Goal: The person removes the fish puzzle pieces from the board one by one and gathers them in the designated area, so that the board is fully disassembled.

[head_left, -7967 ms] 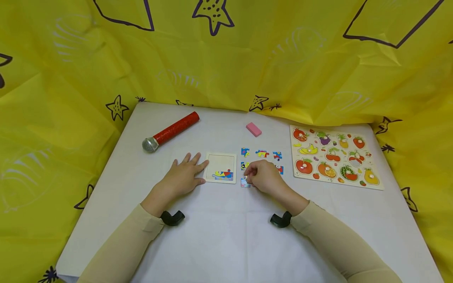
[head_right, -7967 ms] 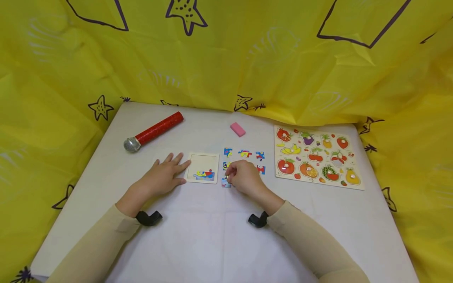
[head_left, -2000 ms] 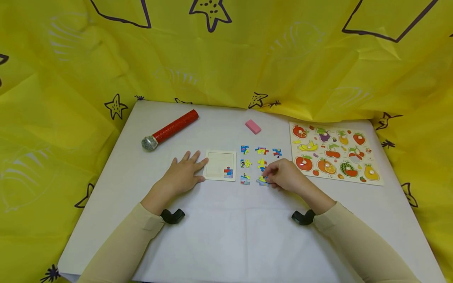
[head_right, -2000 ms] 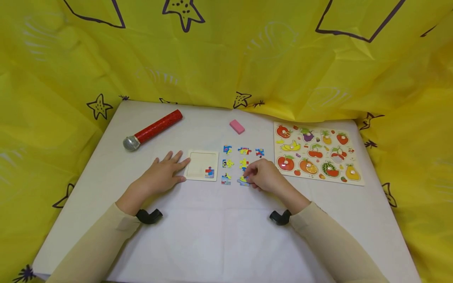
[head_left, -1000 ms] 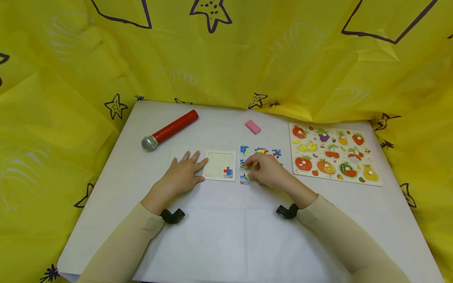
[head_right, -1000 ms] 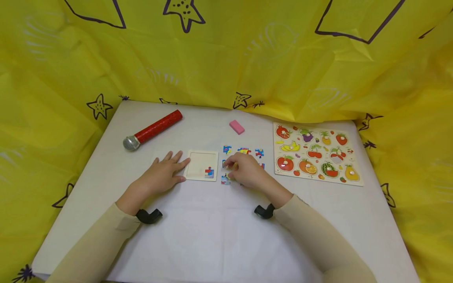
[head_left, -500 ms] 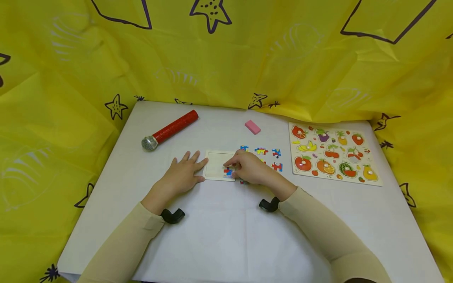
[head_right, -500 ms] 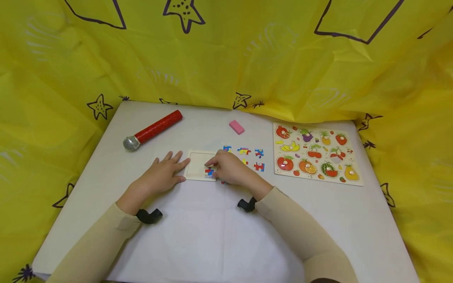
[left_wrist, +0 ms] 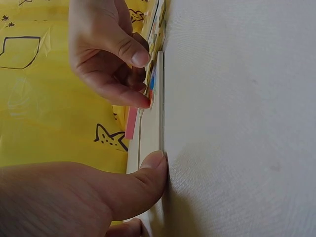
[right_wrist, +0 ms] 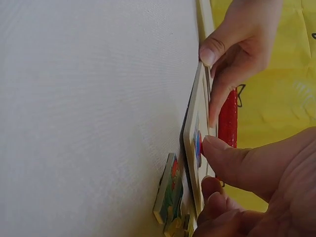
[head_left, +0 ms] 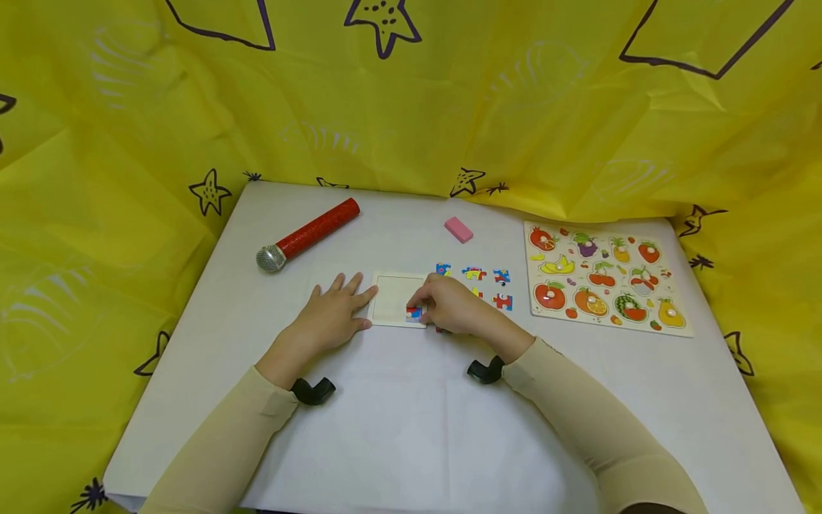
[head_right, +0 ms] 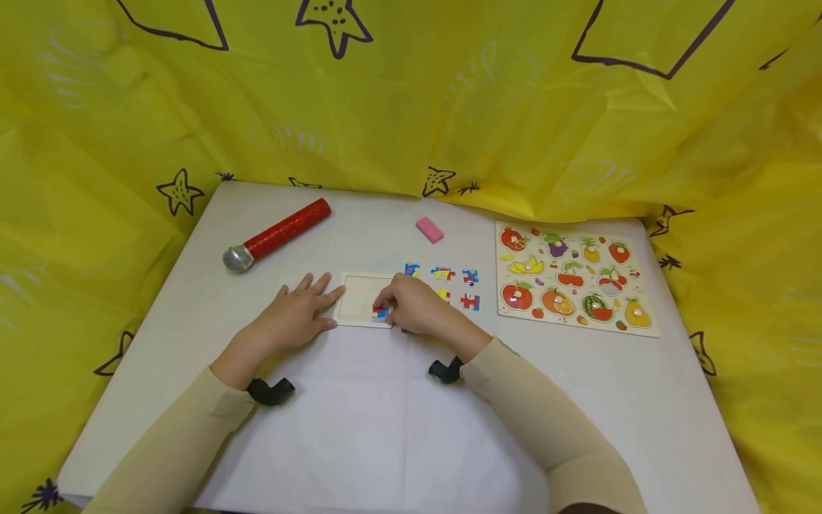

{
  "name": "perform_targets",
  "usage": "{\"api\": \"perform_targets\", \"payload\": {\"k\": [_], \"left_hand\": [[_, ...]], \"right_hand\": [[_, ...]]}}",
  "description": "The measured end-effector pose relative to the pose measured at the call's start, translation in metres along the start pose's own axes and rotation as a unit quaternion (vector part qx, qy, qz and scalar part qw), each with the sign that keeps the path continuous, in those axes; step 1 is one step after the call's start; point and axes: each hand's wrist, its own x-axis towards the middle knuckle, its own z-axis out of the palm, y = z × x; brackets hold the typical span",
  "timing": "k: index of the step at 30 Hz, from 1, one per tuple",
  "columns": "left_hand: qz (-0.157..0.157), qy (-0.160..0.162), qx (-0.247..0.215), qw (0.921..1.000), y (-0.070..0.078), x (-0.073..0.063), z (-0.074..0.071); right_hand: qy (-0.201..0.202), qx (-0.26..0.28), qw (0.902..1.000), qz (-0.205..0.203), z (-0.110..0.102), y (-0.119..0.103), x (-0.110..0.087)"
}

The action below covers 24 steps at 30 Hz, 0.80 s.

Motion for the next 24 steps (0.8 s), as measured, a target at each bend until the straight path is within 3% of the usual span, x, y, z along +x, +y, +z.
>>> {"api": "perform_targets", "payload": {"k": [12,24], "left_hand": [[-0.001,-0.001,-0.005,1.0,0.0011,-0.0012,-0.0008],[-0.002,-0.003,-0.001,1.0,0.0017,-0.0017,-0.0006]], "right_hand": [[0.003,0.04,0.9991,0.016,0.0005,0.0016,0.0044],[0.043,0.037,0.9983,-0.017,0.0068,0.0045,0.0039]]}}
